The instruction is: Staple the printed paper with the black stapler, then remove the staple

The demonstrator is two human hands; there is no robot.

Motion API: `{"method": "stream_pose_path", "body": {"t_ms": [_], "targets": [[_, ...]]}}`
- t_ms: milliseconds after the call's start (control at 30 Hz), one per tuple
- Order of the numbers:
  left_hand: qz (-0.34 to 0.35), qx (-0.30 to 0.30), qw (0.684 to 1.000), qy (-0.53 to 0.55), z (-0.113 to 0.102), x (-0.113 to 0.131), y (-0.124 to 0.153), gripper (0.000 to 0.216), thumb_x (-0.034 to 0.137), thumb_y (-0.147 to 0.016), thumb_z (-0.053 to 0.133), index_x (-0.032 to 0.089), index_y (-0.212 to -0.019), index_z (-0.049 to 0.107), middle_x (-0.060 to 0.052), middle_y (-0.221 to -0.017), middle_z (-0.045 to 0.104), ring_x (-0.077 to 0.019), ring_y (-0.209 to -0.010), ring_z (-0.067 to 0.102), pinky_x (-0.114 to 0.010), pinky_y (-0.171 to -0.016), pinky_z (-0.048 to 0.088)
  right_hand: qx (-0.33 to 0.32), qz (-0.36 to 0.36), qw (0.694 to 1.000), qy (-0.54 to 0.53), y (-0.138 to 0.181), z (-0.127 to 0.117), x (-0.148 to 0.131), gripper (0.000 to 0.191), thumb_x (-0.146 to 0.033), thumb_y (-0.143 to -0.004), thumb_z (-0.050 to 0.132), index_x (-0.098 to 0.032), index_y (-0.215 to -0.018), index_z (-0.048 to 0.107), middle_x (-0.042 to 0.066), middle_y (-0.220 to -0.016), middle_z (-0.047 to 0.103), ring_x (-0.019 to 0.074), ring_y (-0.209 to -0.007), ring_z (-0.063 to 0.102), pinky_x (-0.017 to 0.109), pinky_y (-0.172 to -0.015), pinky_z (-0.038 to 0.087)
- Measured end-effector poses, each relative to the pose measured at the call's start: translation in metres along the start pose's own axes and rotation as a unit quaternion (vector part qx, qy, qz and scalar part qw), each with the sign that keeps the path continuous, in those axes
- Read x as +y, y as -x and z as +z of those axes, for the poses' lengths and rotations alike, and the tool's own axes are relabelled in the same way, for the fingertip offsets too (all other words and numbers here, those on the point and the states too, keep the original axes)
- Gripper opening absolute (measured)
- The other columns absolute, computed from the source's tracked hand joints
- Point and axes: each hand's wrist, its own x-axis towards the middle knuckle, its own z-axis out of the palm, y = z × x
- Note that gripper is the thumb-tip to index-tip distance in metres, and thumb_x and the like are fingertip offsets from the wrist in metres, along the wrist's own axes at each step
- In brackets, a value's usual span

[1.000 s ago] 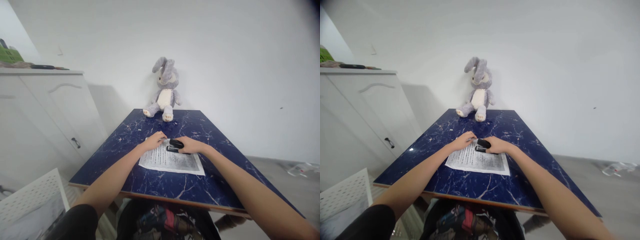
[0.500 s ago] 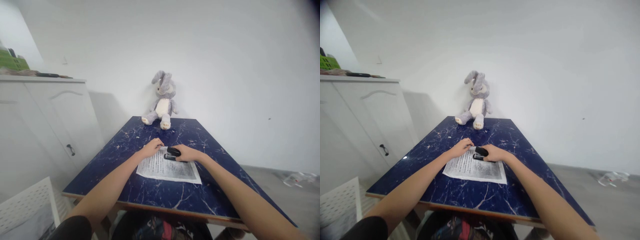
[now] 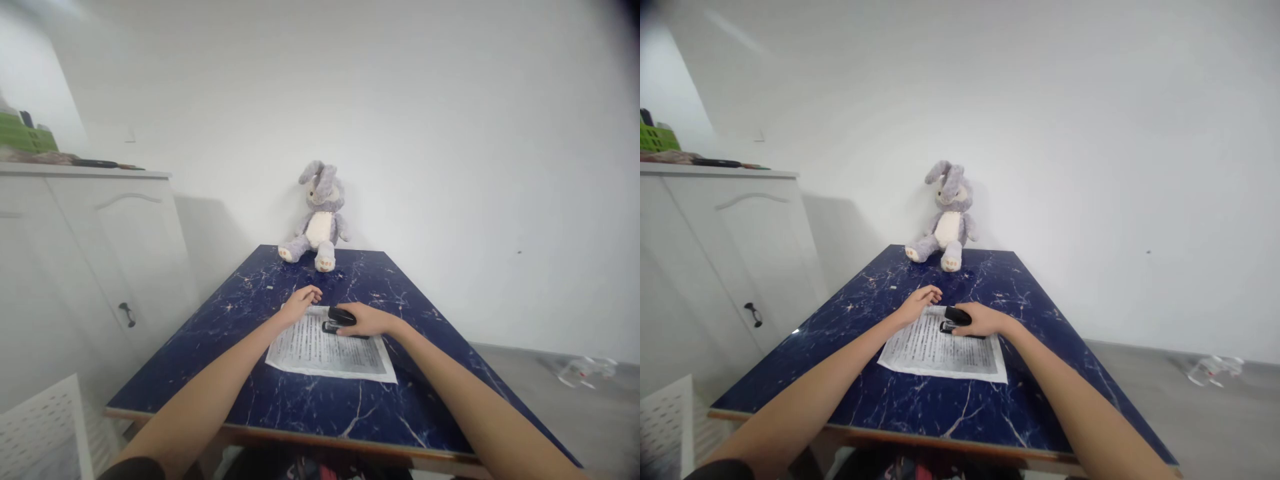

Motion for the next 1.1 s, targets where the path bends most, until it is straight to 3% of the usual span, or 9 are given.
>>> {"method": "stream_pose_path", "body": {"t_ms": [100, 200, 333, 500, 733, 833, 900, 1100], "targets": [[0.004, -0.011, 0.999, -0.032, 0.000, 0.000, 0.001, 0.024, 0.026, -0.100, 0.046, 0.020, -0.110, 0.067, -0.007, -0.107, 0.074, -0.0194, -0.099, 0.069, -0.036, -0.090, 0.056, 0.023, -0.022, 0.999, -0.042, -0.001, -0.002, 0.000, 0.044, -0.060, -0.093, 0.063, -0.019, -0.109, 0.062, 0.005, -0.101, 0.069, 0.0202, -0.087, 0.061, 0.030, -0.078, 0.045], [0.051, -0.030, 0.989, -0.135, -0.002, 0.001, 0.003, 0.021, 0.019, -0.095, 0.053, 0.020, -0.107, 0.070, -0.007, -0.110, 0.073, -0.0216, -0.106, 0.067, -0.039, -0.098, 0.052, 0.059, -0.046, 0.996, -0.041, -0.004, 0.000, -0.001, 0.044, -0.061, -0.100, 0.052, -0.019, -0.104, 0.063, 0.004, -0.101, 0.067, 0.0198, -0.090, 0.060, 0.031, -0.083, 0.044], [0.100, -0.072, 0.964, -0.234, -0.003, 0.000, 0.006, 0.025, 0.016, -0.094, 0.057, 0.019, -0.115, 0.071, -0.010, -0.115, 0.070, -0.0242, -0.112, 0.063, -0.043, -0.106, 0.048, 0.069, -0.049, 0.996, 0.021, -0.007, 0.010, 0.000, 0.036, -0.052, -0.089, 0.071, -0.018, -0.091, 0.059, 0.001, -0.089, 0.063, 0.0172, -0.078, 0.057, 0.028, -0.073, 0.041], [0.113, -0.093, 0.943, -0.299, -0.002, -0.002, 0.007, 0.027, 0.019, -0.095, 0.058, 0.018, -0.117, 0.073, -0.012, -0.115, 0.069, -0.0267, -0.107, 0.063, -0.044, -0.100, 0.050, 0.069, -0.041, 0.996, 0.029, -0.009, 0.017, 0.004, 0.025, -0.041, -0.089, 0.070, -0.019, -0.092, 0.057, -0.001, -0.082, 0.062, 0.0155, -0.073, 0.056, 0.026, -0.068, 0.038], [0.088, -0.083, 0.942, -0.313, -0.002, 0.002, 0.005, 0.025, 0.020, -0.094, 0.060, 0.018, -0.114, 0.074, -0.012, -0.107, 0.065, -0.0274, -0.103, 0.061, -0.044, -0.096, 0.050, 0.081, -0.061, 0.993, 0.052, -0.010, 0.012, 0.004, 0.023, -0.037, -0.085, 0.071, -0.019, -0.085, 0.056, -0.001, -0.080, 0.061, 0.0154, -0.073, 0.055, 0.026, -0.069, 0.038], [0.093, -0.086, 0.951, -0.280, -0.001, 0.003, 0.004, 0.017, 0.018, -0.091, 0.061, 0.018, -0.104, 0.072, -0.010, -0.107, 0.062, -0.0260, -0.105, 0.060, -0.043, -0.099, 0.049, 0.103, -0.023, 0.993, 0.054, -0.004, -0.002, 0.006, 0.025, -0.040, -0.084, 0.070, -0.019, -0.083, 0.057, -0.001, -0.078, 0.061, 0.0156, -0.073, 0.054, 0.026, -0.069, 0.037], [0.082, -0.084, 0.956, -0.267, -0.002, 0.002, 0.002, 0.014, 0.017, -0.090, 0.062, 0.018, -0.101, 0.070, -0.010, -0.107, 0.060, -0.0259, -0.106, 0.060, -0.043, -0.102, 0.047, 0.154, 0.018, 0.986, 0.060, 0.001, -0.016, 0.012, 0.026, -0.042, -0.083, 0.069, -0.018, -0.084, 0.059, 0.001, -0.080, 0.063, 0.0168, -0.074, 0.054, 0.027, -0.070, 0.038], [0.019, -0.067, 0.954, -0.291, -0.012, -0.003, -0.004, 0.018, 0.012, -0.093, 0.052, 0.020, -0.107, 0.061, -0.009, -0.105, 0.067, -0.0261, -0.102, 0.064, -0.040, -0.095, 0.047, 0.217, 0.168, 0.957, 0.096, 0.018, -0.050, 0.046, 0.021, -0.036, -0.077, 0.071, -0.016, -0.084, 0.066, 0.006, -0.085, 0.069, 0.0200, -0.077, 0.060, 0.029, -0.071, 0.041]]}}
